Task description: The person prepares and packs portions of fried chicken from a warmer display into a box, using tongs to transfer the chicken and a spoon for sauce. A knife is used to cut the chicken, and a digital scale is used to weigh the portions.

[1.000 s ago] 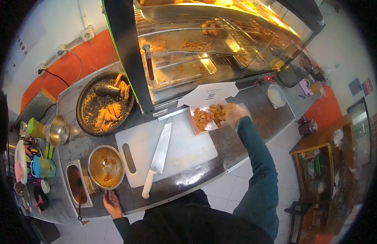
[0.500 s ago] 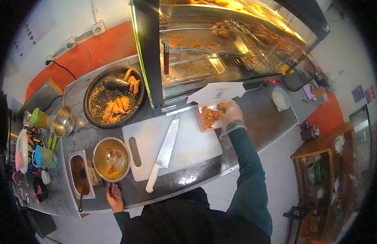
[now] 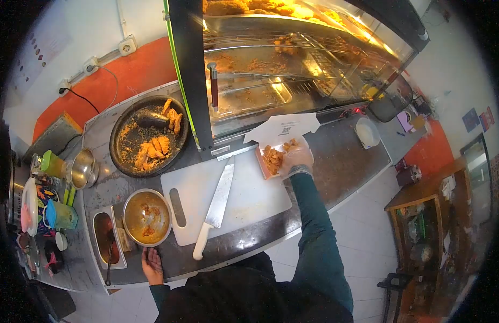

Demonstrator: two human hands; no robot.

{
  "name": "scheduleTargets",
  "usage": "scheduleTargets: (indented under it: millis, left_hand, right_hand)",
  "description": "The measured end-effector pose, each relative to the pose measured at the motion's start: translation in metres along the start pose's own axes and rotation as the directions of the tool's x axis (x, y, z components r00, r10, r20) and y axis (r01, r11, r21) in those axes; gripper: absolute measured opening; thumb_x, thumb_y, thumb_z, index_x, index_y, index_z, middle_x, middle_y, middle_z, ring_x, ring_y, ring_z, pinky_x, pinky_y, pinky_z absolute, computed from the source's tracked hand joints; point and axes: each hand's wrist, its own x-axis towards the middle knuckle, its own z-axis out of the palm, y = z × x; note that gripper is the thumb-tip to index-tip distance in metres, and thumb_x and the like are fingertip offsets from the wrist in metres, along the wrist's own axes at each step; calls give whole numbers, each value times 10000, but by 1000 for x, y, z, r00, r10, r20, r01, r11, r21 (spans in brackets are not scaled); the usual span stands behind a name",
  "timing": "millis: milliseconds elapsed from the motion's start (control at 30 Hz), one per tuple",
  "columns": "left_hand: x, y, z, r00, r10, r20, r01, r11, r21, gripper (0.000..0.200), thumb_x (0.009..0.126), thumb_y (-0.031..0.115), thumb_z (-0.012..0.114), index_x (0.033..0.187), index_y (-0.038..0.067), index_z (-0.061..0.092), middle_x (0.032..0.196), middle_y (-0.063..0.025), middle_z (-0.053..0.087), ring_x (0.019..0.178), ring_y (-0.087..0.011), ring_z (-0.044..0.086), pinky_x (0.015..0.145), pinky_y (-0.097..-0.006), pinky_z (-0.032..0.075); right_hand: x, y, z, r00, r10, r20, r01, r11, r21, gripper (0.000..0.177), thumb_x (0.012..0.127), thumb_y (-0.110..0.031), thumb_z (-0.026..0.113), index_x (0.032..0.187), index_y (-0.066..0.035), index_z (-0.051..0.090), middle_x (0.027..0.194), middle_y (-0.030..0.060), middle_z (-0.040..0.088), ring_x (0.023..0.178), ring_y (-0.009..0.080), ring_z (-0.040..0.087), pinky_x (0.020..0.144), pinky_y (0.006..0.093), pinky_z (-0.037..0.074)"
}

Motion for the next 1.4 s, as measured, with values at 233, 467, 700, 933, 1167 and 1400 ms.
scheduleTargets:
  millis: [233, 467, 700, 933, 1167, 1400]
  left_hand:
    - [-1, -1, -1, 1000, 21, 9, -21, 1000, -19, 387, 833, 342, 459, 1150, 123, 426, 985, -56, 541, 875, -139, 515, 764, -250, 411]
    - [-5, 0, 3, 997, 54, 61, -53, 998, -15, 377, 833, 335, 465, 1142, 121, 434, 964, -57, 553, 867, -136, 527, 777, -246, 412]
    - [-3, -1, 0, 995, 66, 69, -66, 998, -6, 384, 834, 341, 465, 1143, 115, 432, 965, -70, 557, 869, -142, 534, 777, -244, 415]
    - [-5, -1, 2, 997, 63, 50, -61, 998, -33, 396, 835, 334, 466, 1158, 112, 413, 964, -75, 556, 885, -148, 534, 771, -250, 419]
    - [-6, -1, 2, 996, 48, 75, -44, 998, -51, 381, 844, 326, 452, 1158, 116, 410, 961, -78, 550, 858, -157, 527, 760, -262, 414]
    - [-5, 1, -1, 994, 32, 101, -26, 998, -61, 376, 859, 320, 424, 1172, 114, 391, 978, -86, 542, 863, -153, 526, 750, -262, 434]
  right_hand:
    - [-9, 6, 1, 985, -163, -51, 166, 985, 49, 317, 715, -40, 542, 1031, -52, 512, 980, 105, 573, 883, 235, 556, 771, 285, 441]
    - [3, 15, 6, 993, 84, 81, -84, 996, 1, 399, 652, -205, 612, 1023, -72, 556, 1087, 91, 531, 937, 219, 543, 829, 287, 422]
    - [23, 23, 26, 982, 127, 143, -34, 851, -524, 376, 685, -234, 554, 1042, -118, 548, 1021, 68, 571, 970, 227, 533, 809, 295, 441]
    - [10, 12, 27, 986, 161, 44, -135, 923, -361, 345, 677, -257, 571, 985, -104, 577, 992, 100, 575, 946, 231, 540, 785, 300, 447]
    - [1, -7, 9, 975, 134, 179, -75, 950, -304, 588, 650, -267, 600, 1189, -136, 405, 1057, 92, 543, 977, 243, 514, 833, 294, 411]
    - [6, 5, 4, 895, -417, 160, 440, 765, -471, 468, 627, -304, 623, 1062, -156, 533, 977, 104, 573, 888, 268, 547, 770, 359, 438]
